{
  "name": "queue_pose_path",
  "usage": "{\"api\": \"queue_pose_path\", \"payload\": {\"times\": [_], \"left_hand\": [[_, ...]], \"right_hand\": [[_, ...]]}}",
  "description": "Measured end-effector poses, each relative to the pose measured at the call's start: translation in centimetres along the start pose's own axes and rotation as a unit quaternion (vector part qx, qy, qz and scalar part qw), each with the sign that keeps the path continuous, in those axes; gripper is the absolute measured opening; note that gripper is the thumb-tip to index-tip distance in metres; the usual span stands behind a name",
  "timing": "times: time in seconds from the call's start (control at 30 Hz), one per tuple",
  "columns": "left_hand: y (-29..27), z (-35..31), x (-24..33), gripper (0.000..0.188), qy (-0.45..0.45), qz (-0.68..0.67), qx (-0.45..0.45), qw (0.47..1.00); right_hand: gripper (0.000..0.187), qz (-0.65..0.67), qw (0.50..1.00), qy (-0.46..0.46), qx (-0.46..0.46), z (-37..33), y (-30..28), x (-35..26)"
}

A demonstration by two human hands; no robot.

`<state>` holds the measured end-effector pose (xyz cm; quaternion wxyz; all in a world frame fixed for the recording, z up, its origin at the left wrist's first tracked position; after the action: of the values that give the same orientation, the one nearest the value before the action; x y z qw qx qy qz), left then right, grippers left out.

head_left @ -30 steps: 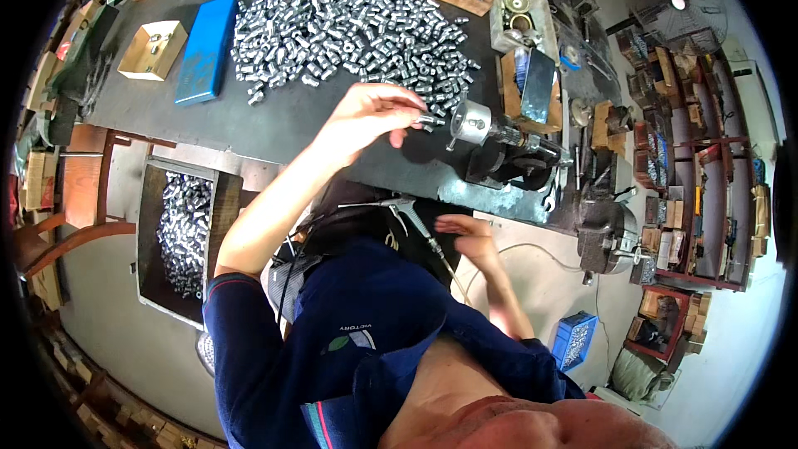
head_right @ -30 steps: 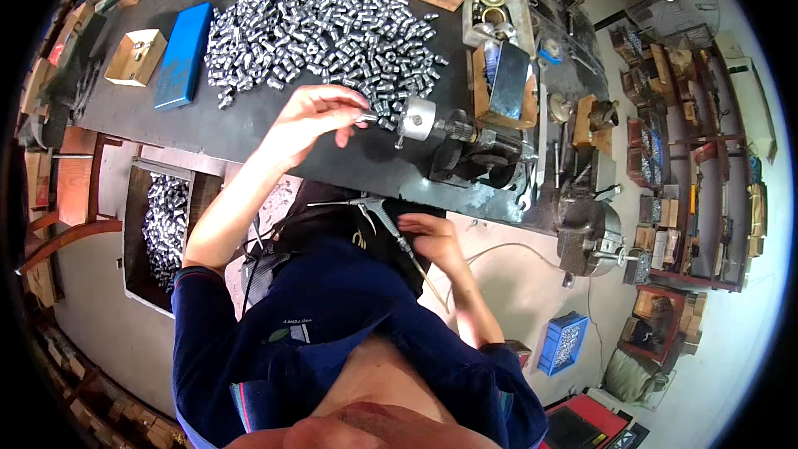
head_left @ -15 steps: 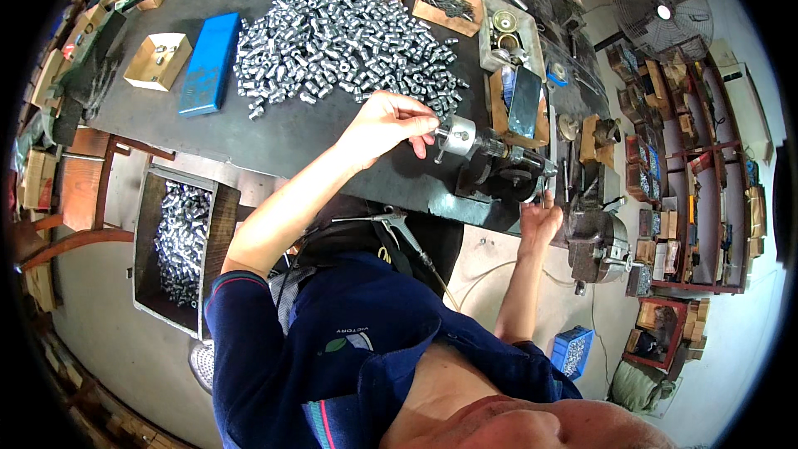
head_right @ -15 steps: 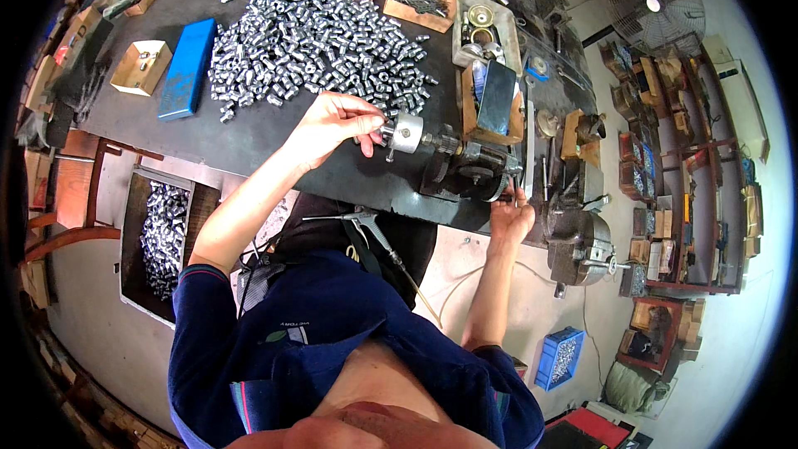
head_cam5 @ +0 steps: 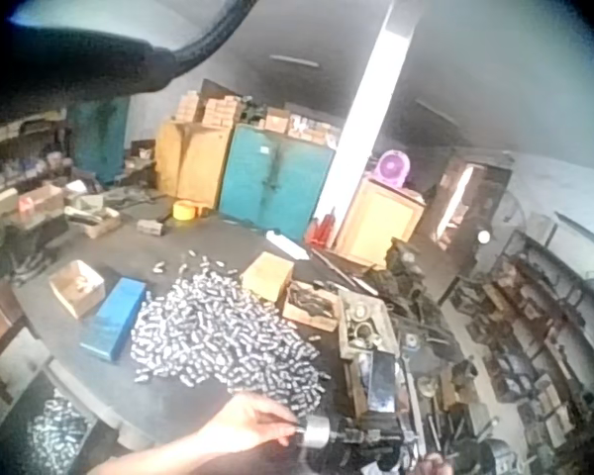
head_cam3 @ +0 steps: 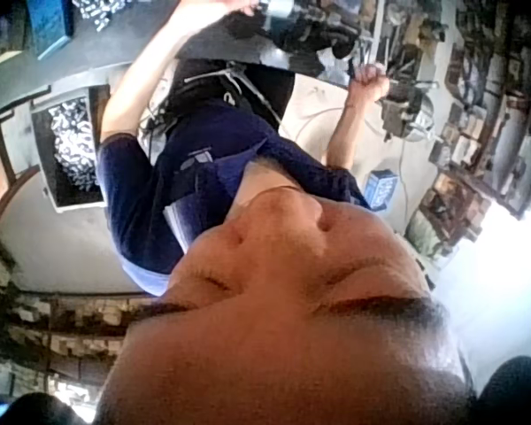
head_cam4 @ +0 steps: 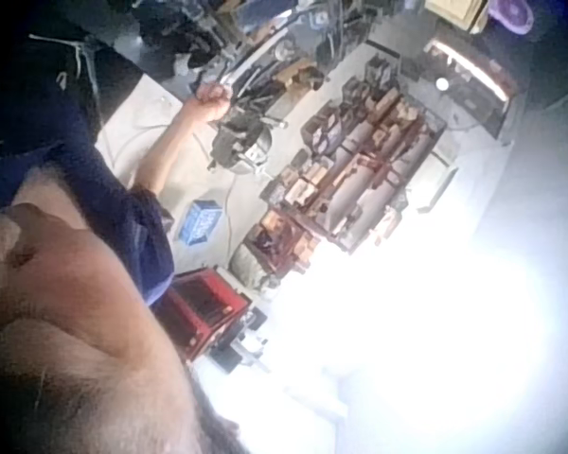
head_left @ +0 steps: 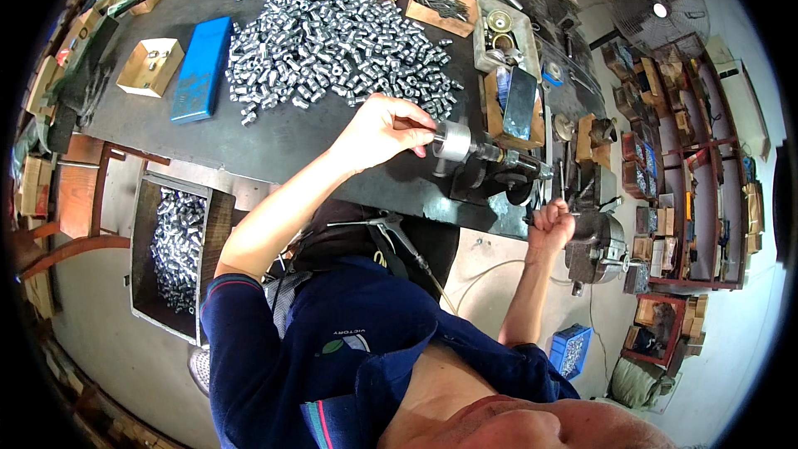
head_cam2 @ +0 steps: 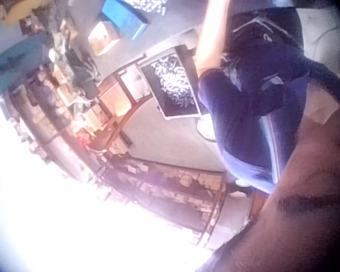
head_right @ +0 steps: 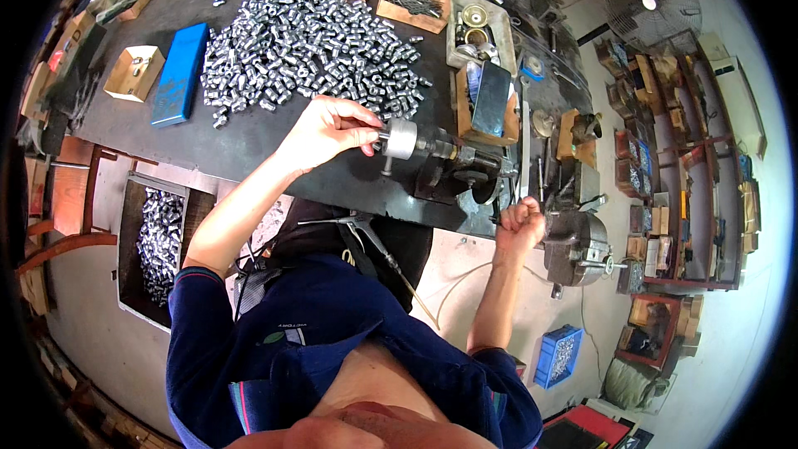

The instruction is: The person operates a bench-mounted lathe to machine small cylindrical metal parts. They pick up parts from a pile on the table, insert them into the lathe chuck, and use a hand tool to tighten the chuck. After machining, they remove the parts and place them back on the table.

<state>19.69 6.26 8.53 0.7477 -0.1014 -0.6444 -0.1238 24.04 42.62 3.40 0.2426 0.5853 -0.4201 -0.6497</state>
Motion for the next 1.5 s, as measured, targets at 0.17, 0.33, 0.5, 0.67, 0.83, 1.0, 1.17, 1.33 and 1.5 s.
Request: {"api": "queue_pose_path", "payload": {"times": [0.17, 0.33, 0.5, 0.67, 0.83, 1.0, 1.17, 1.33, 1.5], "left_hand": [[-0.1, 0.0, 0.3, 0.014, 0.021, 0.027, -0.019, 0.999], [0.0, -0.2, 0.1, 0.013, 0.053, 0.088, -0.001, 0.995], [0.3, -0.2, 0.0, 0.014, 0.054, 0.057, -0.002, 0.997], [0.4, -0.2, 0.2, 0.015, 0.049, 0.058, 0.002, 0.997], [0.4, -0.2, -0.2, 0.015, 0.065, 0.046, 0.011, 0.997], [0.4, 0.0, 0.0, 0.015, 0.071, 0.093, 0.015, 0.993], [0.3, -0.2, 0.6, 0.018, 0.063, 0.108, 0.012, 0.992], [0.4, -0.2, 0.4, 0.015, 0.040, 0.088, 0.024, 0.995], [0.4, -0.1, -0.6, 0.013, 0.023, 0.057, 0.016, 0.998]], "right_hand": [[0.017, 0.011, 0.995, 0.001, -0.102, 2.6, 4.7, -2.1], [0.016, 0.020, 0.997, -0.047, -0.054, 7.5, 7.3, -0.6], [0.015, -0.081, 0.994, -0.068, 0.004, 10.9, 4.0, 3.1], [0.015, -0.142, 0.977, -0.130, 0.094, 9.2, -4.0, 5.1], [0.014, -0.038, 0.998, -0.032, 0.035, 1.9, -2.4, 2.8], [0.016, -0.024, 0.999, -0.036, -0.016, 0.2, 1.5, -0.2], [0.018, -0.026, 0.996, -0.071, -0.056, 0.5, 4.3, -1.2], [0.016, -0.029, 0.997, -0.050, -0.059, 0.5, 2.3, -0.6], [0.015, -0.058, 0.997, -0.025, 0.051, 1.3, -1.0, 1.9]]}}
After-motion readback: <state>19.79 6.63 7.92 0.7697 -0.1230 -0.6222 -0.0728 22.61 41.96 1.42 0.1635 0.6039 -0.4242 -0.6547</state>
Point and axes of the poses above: each hand's wrist, its own z-axis towards the middle knuckle, its own y-axis out of the palm, x = y × z, the point moved 3 cm from there along z, towards the middle knuckle, and after that the axes turned 15 degrees about z, right-handed, at the moved point
